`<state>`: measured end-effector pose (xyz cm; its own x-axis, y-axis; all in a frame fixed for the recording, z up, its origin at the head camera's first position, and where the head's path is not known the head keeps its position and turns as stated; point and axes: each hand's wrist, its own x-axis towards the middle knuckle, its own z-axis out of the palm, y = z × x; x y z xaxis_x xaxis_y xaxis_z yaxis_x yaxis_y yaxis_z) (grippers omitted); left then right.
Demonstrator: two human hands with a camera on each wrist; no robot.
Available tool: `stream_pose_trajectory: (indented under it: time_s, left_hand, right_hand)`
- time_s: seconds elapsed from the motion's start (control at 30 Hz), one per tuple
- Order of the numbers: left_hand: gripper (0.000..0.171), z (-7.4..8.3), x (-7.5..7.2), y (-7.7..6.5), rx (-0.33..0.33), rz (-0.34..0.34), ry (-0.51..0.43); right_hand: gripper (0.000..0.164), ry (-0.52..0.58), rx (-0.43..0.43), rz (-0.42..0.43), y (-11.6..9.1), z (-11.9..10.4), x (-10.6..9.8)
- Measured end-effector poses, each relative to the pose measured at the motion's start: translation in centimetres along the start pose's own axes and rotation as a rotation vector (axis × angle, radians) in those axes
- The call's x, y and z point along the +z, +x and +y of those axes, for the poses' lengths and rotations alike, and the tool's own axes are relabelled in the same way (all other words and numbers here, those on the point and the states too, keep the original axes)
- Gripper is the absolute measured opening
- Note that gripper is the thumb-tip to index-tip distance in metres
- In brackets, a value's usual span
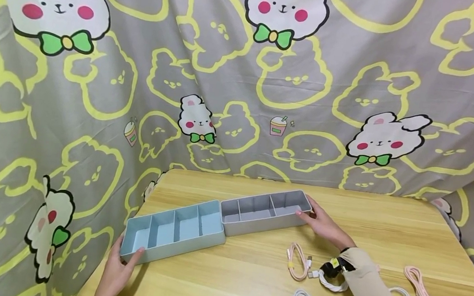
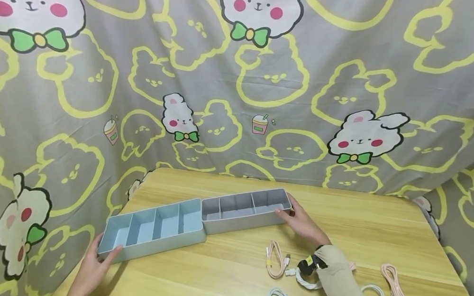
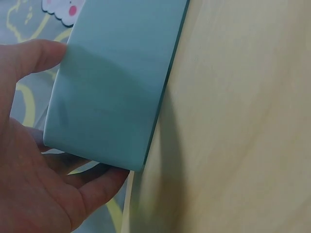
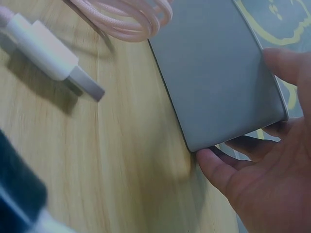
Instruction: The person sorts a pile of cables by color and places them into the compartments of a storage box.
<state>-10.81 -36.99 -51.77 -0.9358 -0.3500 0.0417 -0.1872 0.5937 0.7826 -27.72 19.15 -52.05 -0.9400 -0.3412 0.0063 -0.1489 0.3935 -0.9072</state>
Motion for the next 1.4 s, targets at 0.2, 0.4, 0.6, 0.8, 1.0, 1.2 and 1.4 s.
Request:
stream_pose_trajectory:
  time_s: [0.2,0.4,0.6,0.8,1.0,1.2,1.4]
  left_hand:
    - [0.089,0.1,0.3,0.4,0.03,-0.01,-0.005]
    - [0.09,0.3,0.6,0.9,0.023,-0.024,-0.004]
    - [0.094,0.8,0.8,1.3,0.004,-0.05,0.001]
    - [0.091,1.0,1.0,1.7,0.03,-0.058,-0.012]
    - [0.092,1.3,1.4,1.9,0.039,-0.057,0.02]
    - [0.092,1.4,1.8,1.8,0.049,-0.079,0.033]
    - [0.092,1.6,2.2,2.4,0.056,-0.089,0.032]
  right_hand:
    - [0.085,-0.013,0.014,0.008,-0.2,0.1,-0.5]
    - [0.083,-0.004,0.009,0.017,-0.6,-0.2,-0.9]
    - [0.084,-0.001,0.023,0.024,-0.7,-0.3,-1.2]
    - [0.088,-0.018,0.049,0.031,-0.8,-0.1,-1.7]
    - [0.087,-0.016,0.064,0.03,-1.1,0.2,-2.1]
    - [0.083,-0.017,0.075,0.032,-1.8,0.4,-2.3]
    - [0.086,-0.03,0.09,0.036,-2.2,0.5,-2.5]
